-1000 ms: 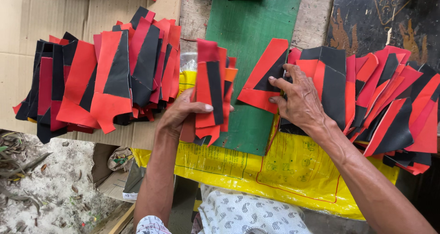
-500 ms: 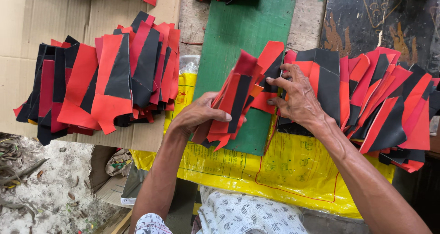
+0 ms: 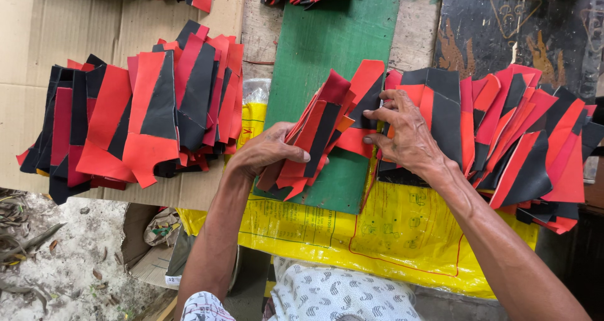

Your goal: The person repeatedly picks up red and black rubber-like pieces from a pile, aligns them, and stacks them into neat piles on a green work surface. The hands handle the pieces one at a time, occasionally adjusting alignment before placing them into the growing stacks.

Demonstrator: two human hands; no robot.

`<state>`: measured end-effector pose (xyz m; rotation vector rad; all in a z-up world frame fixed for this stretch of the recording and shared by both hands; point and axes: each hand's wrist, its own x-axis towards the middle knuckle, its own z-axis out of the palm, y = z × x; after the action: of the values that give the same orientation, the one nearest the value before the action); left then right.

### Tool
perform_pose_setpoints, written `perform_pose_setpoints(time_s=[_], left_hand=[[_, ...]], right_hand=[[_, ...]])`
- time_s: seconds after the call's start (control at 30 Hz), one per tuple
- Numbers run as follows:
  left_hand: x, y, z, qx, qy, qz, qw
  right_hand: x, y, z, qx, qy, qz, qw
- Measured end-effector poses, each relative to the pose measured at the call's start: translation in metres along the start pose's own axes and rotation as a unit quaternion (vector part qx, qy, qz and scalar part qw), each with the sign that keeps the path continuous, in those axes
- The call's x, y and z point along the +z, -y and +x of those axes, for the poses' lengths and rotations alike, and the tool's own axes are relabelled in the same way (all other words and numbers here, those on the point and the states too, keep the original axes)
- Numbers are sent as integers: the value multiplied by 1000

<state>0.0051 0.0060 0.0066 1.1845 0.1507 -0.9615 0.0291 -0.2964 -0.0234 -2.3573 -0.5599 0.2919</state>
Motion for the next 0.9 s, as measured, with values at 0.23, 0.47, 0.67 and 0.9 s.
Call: perform_pose_setpoints(time_s=[0.23,0.47,0.67,0.9], left_hand=[[-8,5,6,2,4,-6,1000],[-13,11,7,15,-45,44,998],[-9,-1,-4,8,13,-13,1000],[-15,-14,-39,71,-40,-145,986]], right_hand=[[0,1,0,11,-3,4,1000],[7,3,3,1,-32,-26,999],[5,12,11,-7,-1,-90,996],[-6,17,20,10,45,-59,997]])
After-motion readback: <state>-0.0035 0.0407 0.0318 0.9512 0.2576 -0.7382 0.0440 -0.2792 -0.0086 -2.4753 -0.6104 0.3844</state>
